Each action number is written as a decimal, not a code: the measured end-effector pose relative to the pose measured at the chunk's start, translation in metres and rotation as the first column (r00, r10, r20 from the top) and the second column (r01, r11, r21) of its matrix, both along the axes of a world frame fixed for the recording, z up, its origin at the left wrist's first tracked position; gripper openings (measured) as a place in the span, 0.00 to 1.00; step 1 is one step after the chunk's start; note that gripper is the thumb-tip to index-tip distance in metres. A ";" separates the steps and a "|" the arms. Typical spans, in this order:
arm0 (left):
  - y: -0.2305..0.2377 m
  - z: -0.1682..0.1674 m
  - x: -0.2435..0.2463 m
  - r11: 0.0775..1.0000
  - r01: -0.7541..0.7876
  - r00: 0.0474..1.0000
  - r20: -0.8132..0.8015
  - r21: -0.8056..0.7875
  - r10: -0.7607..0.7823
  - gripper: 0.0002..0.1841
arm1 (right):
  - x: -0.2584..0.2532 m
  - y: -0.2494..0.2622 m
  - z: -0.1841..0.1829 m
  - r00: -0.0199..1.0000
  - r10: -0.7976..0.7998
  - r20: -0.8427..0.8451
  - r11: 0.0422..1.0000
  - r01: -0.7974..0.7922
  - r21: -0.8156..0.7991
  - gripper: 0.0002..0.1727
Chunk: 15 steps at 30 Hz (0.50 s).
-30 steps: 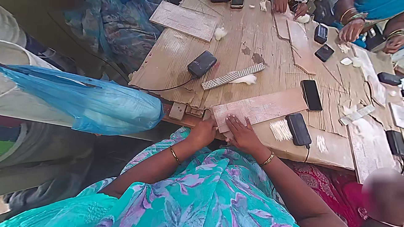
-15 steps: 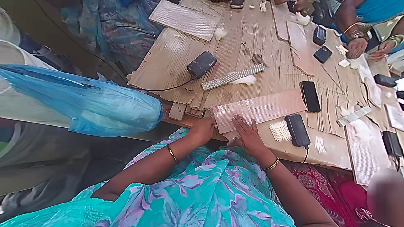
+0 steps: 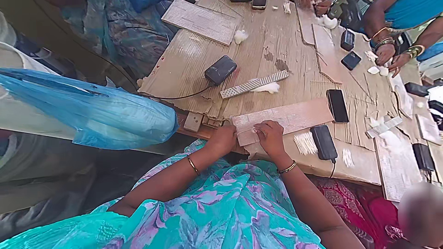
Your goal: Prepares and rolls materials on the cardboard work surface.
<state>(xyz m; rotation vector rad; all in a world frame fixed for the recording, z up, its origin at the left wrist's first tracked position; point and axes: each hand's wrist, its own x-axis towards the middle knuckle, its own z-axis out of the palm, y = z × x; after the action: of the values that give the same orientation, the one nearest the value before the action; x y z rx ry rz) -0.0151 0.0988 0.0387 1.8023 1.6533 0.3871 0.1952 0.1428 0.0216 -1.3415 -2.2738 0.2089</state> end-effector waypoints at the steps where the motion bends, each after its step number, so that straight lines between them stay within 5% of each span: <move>1: 0.000 0.002 0.000 1.000 0.011 1.000 0.013 -0.003 -0.011 0.14 | -0.001 -0.001 -0.002 1.000 0.007 -0.025 1.000 -0.007 0.002 0.08; 8: -0.004 0.009 0.003 1.000 0.028 0.998 0.064 -0.007 -0.028 0.13 | -0.009 -0.004 -0.003 0.996 0.013 -0.084 0.999 -0.008 0.054 0.08; 15: -0.008 0.014 0.006 1.000 0.025 1.000 0.015 0.011 -0.025 0.13 | 0.000 0.002 0.007 0.998 0.064 -0.017 0.998 -0.064 -0.017 0.19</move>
<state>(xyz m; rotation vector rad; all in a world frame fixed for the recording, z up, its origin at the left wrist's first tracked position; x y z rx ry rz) -0.0094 0.0905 0.0526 1.8220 1.6196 0.3976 0.1957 0.1453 0.0289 -1.2721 -2.3084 0.2607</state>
